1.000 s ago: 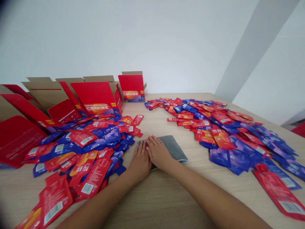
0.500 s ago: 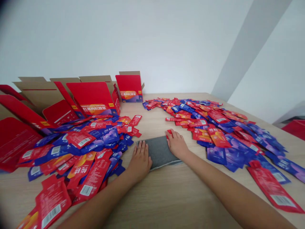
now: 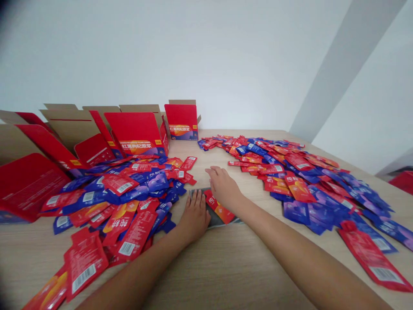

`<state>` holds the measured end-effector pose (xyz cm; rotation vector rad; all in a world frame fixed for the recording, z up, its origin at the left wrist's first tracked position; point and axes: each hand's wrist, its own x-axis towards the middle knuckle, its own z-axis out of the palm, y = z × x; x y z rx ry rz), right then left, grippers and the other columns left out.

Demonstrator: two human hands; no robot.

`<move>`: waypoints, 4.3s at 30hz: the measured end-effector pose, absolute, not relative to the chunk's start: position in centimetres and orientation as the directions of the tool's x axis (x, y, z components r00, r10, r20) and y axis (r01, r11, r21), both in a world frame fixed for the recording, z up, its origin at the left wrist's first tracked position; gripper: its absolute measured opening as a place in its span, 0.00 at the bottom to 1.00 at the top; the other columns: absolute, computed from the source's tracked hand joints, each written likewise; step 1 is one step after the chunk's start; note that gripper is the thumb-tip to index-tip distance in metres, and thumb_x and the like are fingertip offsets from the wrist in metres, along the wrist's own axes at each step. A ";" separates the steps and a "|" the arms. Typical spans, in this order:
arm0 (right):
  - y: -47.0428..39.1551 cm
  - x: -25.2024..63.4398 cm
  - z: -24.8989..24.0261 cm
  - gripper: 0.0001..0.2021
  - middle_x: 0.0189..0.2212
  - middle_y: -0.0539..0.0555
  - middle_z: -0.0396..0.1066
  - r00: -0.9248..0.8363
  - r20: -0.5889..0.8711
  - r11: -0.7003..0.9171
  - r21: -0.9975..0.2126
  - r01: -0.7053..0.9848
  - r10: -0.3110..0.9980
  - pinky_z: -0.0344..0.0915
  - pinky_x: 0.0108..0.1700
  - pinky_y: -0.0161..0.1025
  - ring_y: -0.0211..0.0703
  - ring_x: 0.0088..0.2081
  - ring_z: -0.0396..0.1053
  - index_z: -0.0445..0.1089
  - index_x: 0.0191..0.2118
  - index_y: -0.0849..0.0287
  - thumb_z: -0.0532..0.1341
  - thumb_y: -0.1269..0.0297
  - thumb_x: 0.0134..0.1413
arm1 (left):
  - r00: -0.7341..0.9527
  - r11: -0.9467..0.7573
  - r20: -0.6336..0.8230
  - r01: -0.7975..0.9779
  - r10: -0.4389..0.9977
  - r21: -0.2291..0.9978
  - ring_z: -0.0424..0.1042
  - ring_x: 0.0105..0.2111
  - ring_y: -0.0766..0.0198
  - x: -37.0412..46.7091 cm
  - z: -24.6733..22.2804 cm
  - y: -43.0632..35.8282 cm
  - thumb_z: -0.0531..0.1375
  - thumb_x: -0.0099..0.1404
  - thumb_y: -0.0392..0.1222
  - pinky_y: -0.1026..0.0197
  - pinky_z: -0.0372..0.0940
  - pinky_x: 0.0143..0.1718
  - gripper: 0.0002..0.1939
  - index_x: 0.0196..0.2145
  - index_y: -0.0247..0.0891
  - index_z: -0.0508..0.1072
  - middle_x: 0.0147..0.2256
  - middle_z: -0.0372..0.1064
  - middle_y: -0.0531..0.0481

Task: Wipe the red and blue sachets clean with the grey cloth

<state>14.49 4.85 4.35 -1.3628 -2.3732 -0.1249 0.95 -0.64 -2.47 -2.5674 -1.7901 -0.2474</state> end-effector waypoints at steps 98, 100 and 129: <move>9.4 16.1 -1.4 0.30 0.61 0.68 0.47 -0.399 0.434 0.517 -0.195 0.834 0.808 0.56 0.57 0.52 0.53 0.62 0.49 0.51 0.61 0.62 0.50 0.79 0.50 | 0.350 -0.360 0.140 0.931 0.926 0.053 0.45 0.62 0.45 0.9 -3.1 -0.4 0.45 0.65 0.45 0.44 0.44 0.60 0.30 0.59 0.21 0.57 0.62 0.46 0.29; 9.6 15.7 -0.5 0.33 0.58 0.69 0.52 -0.349 0.309 0.436 -0.287 0.853 0.885 0.60 0.54 0.48 0.52 0.57 0.58 0.49 0.62 0.63 0.51 0.81 0.48 | 0.348 -0.359 0.134 0.931 0.928 0.068 0.44 0.62 0.44 1.0 -3.0 -0.4 0.45 0.65 0.45 0.43 0.44 0.60 0.31 0.59 0.21 0.56 0.62 0.46 0.29; 14.7 19.7 2.0 0.19 0.51 0.54 0.69 -0.465 0.400 0.591 -0.291 0.752 0.790 0.56 0.56 0.48 0.46 0.55 0.61 0.71 0.47 0.53 0.49 0.72 0.56 | 0.378 -0.382 0.059 0.918 0.924 0.106 0.39 0.63 0.42 1.3 -2.3 -0.1 0.44 0.65 0.46 0.41 0.42 0.61 0.32 0.60 0.18 0.52 0.62 0.41 0.27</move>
